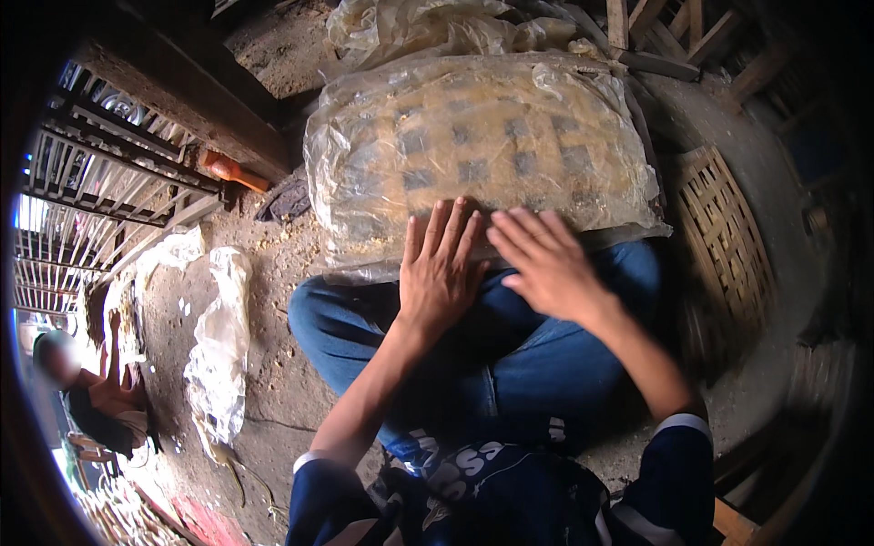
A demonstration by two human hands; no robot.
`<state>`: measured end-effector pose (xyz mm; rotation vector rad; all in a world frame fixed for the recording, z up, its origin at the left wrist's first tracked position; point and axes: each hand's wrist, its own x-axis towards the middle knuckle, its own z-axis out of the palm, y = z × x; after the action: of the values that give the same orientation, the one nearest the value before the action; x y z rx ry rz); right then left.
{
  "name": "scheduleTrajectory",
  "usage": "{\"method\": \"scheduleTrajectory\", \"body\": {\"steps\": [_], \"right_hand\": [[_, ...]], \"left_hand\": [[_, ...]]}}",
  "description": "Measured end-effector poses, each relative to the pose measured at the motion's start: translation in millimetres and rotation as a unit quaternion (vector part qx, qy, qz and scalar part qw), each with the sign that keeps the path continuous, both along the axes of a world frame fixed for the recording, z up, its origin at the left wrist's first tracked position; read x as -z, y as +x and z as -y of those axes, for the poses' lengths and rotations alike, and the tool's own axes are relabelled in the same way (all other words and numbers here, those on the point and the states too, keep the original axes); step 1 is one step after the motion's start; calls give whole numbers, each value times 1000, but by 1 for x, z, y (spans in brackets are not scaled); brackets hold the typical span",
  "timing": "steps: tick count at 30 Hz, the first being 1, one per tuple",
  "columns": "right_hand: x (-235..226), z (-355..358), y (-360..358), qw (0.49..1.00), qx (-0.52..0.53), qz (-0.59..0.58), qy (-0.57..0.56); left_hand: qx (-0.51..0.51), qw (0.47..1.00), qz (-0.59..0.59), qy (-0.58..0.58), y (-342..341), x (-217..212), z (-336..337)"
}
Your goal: The person sits on the floor and assembles a wooden lattice tray by placing a plastic sheet inside, pressing the material into the grid, and stacking a second lattice on top. The person repeats this process with additional trays, handling the plastic and wooden frames by hand.
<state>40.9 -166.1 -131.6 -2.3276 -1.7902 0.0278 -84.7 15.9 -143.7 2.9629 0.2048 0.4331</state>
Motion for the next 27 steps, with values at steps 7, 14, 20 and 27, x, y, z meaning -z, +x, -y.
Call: {"method": "scheduleTrajectory", "body": {"steps": [7, 14, 20, 27], "right_hand": [[-66, 158, 93, 825, 548, 52, -129], [-39, 40, 24, 978, 194, -16, 76], [12, 10, 22, 984, 176, -9, 34], [0, 12, 21, 974, 220, -39, 26]], "left_hand": [[-5, 1000, -11, -25, -1, -8, 3], [-13, 1000, -13, 2, -3, -5, 2], [-115, 988, -104, 1, -64, -58, -50], [-488, 853, -160, 94, -180, -99, -201]]}}
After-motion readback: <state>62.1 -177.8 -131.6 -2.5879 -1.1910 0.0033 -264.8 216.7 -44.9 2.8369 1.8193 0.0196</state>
